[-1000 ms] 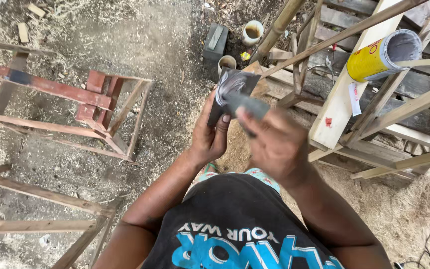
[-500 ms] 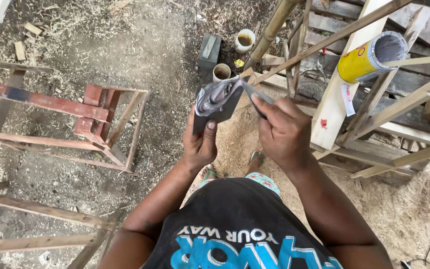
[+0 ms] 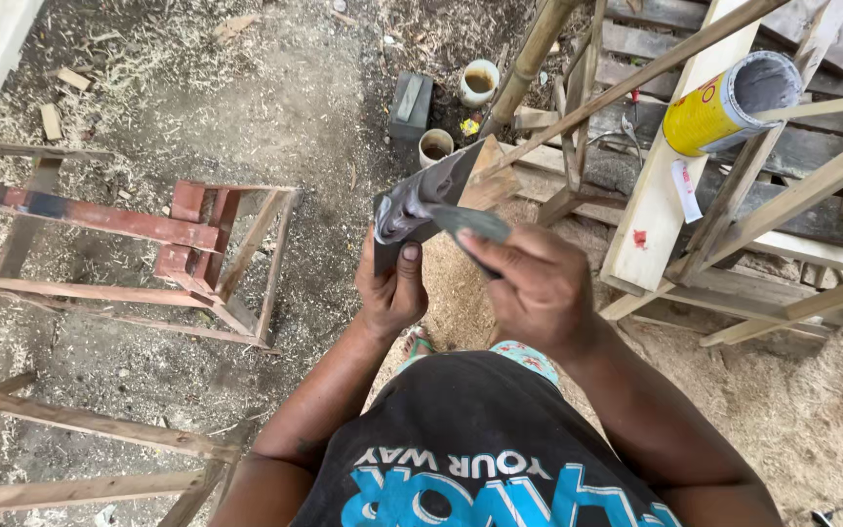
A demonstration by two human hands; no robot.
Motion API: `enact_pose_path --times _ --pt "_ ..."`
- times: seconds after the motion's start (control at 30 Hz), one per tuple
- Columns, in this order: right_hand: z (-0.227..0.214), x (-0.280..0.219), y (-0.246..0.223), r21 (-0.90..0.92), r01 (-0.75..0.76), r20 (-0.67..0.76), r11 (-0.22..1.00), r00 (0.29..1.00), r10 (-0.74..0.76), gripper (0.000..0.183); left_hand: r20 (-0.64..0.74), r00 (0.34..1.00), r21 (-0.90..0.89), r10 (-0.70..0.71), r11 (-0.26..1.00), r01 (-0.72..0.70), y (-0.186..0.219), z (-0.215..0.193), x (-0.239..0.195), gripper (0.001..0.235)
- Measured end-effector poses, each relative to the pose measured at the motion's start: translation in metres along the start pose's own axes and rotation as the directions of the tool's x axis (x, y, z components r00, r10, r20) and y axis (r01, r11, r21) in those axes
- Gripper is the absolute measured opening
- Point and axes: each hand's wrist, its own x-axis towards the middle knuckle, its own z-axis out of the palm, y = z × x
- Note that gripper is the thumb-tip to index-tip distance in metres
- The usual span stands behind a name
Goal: The person applies a white filler substance to gaps and joints in a wooden structure using a putty knife. They spread the filler into the crevices and smooth the surface, occasionally scraping excess material from the tool onto a small metal plate.
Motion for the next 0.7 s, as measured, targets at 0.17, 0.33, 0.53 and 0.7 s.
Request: enact_pose_path --times 0.17,0.33,0.53,0.7 --pt "-0.005 0.002 -0.009 0.003 -0.106 -0.014 0.994 0.994 0.106 0.052 0.050 0.997 0.057 -0.054 0.997 0.051 0.004 -0.006 -0.006 0.047" --pt "-0.004 0.008 -0.018 0.068 0.104 0.047 0.992 0.993 -0.107 0.052 0.099 0.993 0.148 0.059 0.986 -0.073 0.001 -0.018 0.005 0.049" --pt "0.000 0.012 -0.015 -0.033 0.081 -0.036 0.996 0.996 -0.082 0.048 0.159 0.983 0.121 0.097 0.986 -0.117 -0.001 -0.019 0.008 0.052" --pt "0.005 0.018 -0.014 -0.004 0.116 0.053 0.993 0.992 -0.116 0.052 0.156 0.984 0.046 -0.086 0.996 0.079 0.005 -0.024 0.011 0.062"
